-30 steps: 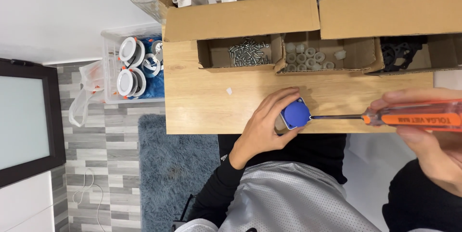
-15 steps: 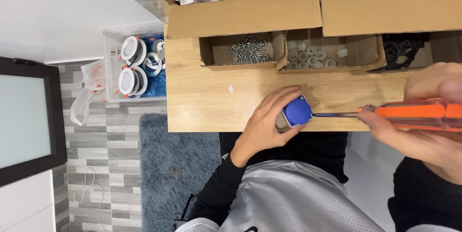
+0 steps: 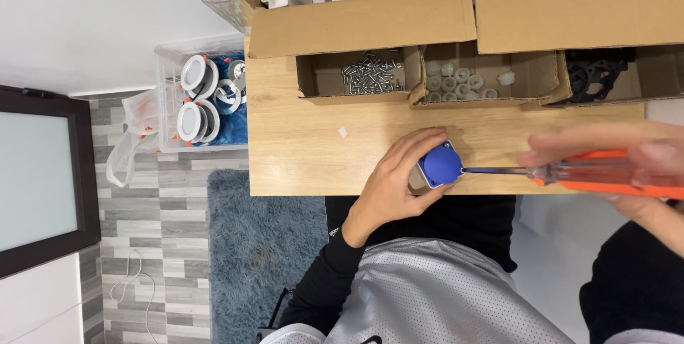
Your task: The person assembles a small electrical box by attaching a blue cover to a white base. They insert a screw and use a screwdriver to tighten it, securing the cover in place.
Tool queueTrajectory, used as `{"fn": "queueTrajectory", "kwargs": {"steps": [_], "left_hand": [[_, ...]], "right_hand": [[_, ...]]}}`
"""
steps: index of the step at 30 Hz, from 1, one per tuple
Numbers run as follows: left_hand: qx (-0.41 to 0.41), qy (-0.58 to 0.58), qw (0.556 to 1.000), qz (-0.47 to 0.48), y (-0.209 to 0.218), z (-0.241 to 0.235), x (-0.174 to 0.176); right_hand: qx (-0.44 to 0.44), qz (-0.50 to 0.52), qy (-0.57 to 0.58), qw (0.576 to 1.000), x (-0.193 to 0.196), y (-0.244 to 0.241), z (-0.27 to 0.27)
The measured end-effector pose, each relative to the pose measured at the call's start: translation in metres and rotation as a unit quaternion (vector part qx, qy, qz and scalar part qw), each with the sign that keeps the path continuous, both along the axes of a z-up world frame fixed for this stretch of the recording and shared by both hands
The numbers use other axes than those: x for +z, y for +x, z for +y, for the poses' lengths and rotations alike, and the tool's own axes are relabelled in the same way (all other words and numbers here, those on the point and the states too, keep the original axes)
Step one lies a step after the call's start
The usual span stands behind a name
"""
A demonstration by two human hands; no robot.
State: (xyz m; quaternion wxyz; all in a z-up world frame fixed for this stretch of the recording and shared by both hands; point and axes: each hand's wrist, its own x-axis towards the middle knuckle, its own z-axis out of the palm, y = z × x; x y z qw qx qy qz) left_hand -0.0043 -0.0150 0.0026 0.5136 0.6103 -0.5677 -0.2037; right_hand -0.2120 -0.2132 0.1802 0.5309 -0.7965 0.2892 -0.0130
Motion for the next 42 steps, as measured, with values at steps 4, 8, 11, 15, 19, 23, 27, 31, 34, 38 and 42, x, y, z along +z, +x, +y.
{"fn": "queueTrajectory", "kwargs": {"steps": [4,8,11,15,19,23,27,31,34,38,42], "left_hand": [[-0.001,-0.004,1.000,-0.003,0.001,-0.001,-0.001],[-0.003,0.003,1.000,-0.003,0.001,0.000,-0.001],[-0.004,0.003,1.000,-0.001,0.001,-0.001,0.000],[-0.006,0.005,1.000,0.001,0.001,-0.001,-0.001],[-0.005,0.002,1.000,0.003,0.001,-0.001,-0.002],[-0.005,0.004,1.000,0.002,0.001,-0.001,-0.001],[-0.004,-0.001,1.000,0.002,0.001,-0.001,-0.001],[-0.002,-0.005,1.000,0.000,0.001,-0.002,-0.002],[-0.003,0.001,1.000,0.004,0.001,-0.002,0.000],[-0.003,-0.003,1.000,0.000,0.001,-0.002,-0.003],[-0.004,0.002,1.000,-0.001,0.001,-0.002,-0.003]], "right_hand": [[0.152,0.058,0.179,0.970,-0.064,-0.024,-0.076],[0.143,-0.116,-0.113,0.976,-0.018,0.011,-0.025],[0.070,-0.112,-0.155,0.979,-0.020,0.012,-0.013],[0.162,-0.277,-0.337,0.885,-0.040,0.008,-0.016],[0.216,-0.300,-0.322,0.871,-0.053,-0.009,-0.037],[0.044,0.028,-0.028,0.998,-0.025,-0.012,-0.013],[0.083,-0.032,0.088,0.992,-0.043,-0.016,-0.038],[0.136,-0.124,-0.030,0.983,-0.037,-0.006,-0.032],[0.241,-0.314,-0.334,0.855,-0.052,-0.005,-0.039],[0.218,-0.161,-0.270,0.924,-0.027,0.026,-0.022],[0.206,-0.294,-0.467,0.808,-0.045,0.004,-0.023]]}}
